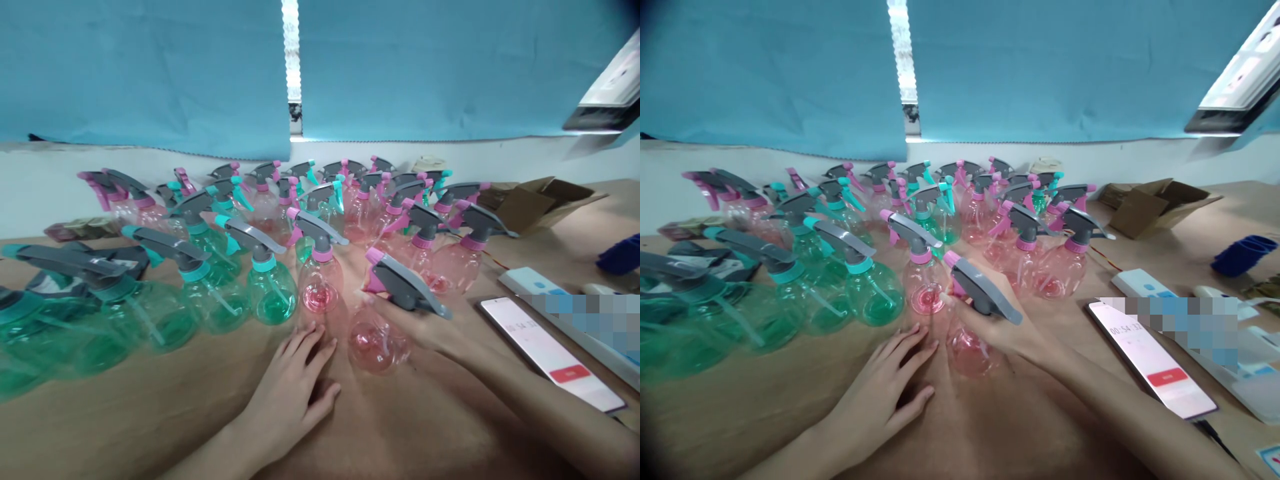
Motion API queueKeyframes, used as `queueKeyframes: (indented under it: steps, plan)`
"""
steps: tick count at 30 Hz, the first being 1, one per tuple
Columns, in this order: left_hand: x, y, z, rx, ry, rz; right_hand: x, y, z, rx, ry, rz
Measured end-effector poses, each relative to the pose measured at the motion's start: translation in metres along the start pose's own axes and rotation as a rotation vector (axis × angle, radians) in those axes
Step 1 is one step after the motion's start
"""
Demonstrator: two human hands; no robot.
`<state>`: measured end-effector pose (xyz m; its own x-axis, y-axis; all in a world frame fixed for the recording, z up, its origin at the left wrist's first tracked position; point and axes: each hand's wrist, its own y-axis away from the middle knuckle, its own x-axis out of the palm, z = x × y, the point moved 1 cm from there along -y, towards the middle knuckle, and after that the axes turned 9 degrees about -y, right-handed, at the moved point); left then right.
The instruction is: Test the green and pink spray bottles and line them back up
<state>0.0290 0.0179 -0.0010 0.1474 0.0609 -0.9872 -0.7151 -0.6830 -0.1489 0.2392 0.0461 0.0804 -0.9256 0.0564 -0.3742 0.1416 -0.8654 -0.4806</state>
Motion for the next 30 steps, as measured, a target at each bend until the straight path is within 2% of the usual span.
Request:
queueKeyframes:
  steps: [3,8,14,17,25,30]
  plan:
    - [0.000,0.000,0.000,-0.002,0.000,0.001,0.002,0.003,-0.005,0.072,-0.012,0.025]
    - [0.000,0.001,0.000,-0.005,0.000,-0.012,0.007,0.004,-0.010,0.161,-0.185,0.017]
    - [0.000,0.001,0.000,-0.007,0.009,-0.022,0.004,-0.003,0.013,0.186,-0.103,0.042]
    - [-0.001,0.001,0.000,-0.011,0.007,-0.014,0.003,-0.004,0.017,0.184,-0.093,0.034]
    - [0.000,0.001,0.001,-0.001,0.007,-0.005,0.009,0.005,-0.016,0.106,-0.291,0.057]
    - [0.000,0.001,0.001,-0.008,0.009,-0.015,0.010,0.006,-0.019,0.106,-0.352,0.080]
